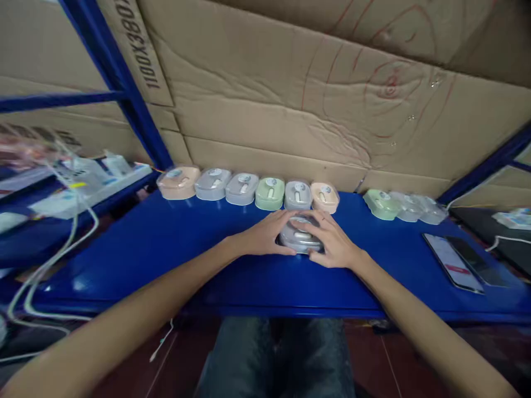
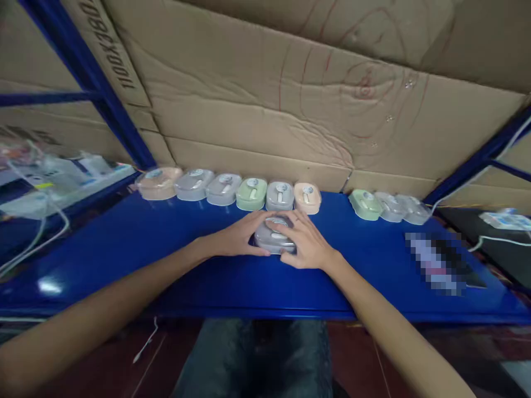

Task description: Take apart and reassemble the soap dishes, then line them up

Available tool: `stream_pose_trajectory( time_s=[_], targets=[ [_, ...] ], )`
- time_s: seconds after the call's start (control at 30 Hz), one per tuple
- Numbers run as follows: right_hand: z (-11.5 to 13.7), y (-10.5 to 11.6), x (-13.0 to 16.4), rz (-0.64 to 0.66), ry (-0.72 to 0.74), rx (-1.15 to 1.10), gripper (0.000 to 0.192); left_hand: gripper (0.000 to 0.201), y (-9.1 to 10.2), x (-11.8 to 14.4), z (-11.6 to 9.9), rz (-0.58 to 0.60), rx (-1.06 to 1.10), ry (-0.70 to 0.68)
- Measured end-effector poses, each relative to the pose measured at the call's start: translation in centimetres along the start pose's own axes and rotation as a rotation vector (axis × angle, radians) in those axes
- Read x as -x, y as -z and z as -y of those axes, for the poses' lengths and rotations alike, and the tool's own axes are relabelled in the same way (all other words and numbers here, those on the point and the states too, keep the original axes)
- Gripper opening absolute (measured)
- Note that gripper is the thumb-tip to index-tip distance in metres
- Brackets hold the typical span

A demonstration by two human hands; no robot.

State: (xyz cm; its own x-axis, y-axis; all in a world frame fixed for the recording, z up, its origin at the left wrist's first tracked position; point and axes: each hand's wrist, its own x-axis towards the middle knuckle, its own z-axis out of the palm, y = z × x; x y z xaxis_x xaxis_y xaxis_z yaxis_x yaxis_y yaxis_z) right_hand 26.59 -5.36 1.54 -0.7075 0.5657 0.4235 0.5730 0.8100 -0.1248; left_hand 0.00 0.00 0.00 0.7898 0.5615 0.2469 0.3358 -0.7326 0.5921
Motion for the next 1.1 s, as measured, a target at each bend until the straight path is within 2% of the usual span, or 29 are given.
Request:
stream_pose_trajectory(
  time_s=[0.17,0.57,0.73,0.93,1.1],
  targets=[
    [0.0,-0.1,-0.1,0.002,-0.006,-0.01,0.076,0.113,0.0,0.0,0.3,-0.018,0.004,-0.033],
    [-0.1,-0.3,-0.4,-0.028,-0.039,-0.128,0.076,0.111,0.1,0.1,-0.1,-0.04,0.018,0.004],
    [0.3,-0.4,-0.4,0.012,-0.09,-0.063,0.083,0.116,-0.1,0.2,0.3,-0.044,0.022,-0.009],
    [0.8,-0.6,0.0,0.021,-0.119,0.025,0.078,0.131,-0.4,0.3,1.0,-0.041,0.027,0.084],
    [1.4,0.2,2.3,0.047,-0.23,0.133,0.076,0.135,-0.2,0.2,0.4,-0.034,0.06,0.08]
  ],
)
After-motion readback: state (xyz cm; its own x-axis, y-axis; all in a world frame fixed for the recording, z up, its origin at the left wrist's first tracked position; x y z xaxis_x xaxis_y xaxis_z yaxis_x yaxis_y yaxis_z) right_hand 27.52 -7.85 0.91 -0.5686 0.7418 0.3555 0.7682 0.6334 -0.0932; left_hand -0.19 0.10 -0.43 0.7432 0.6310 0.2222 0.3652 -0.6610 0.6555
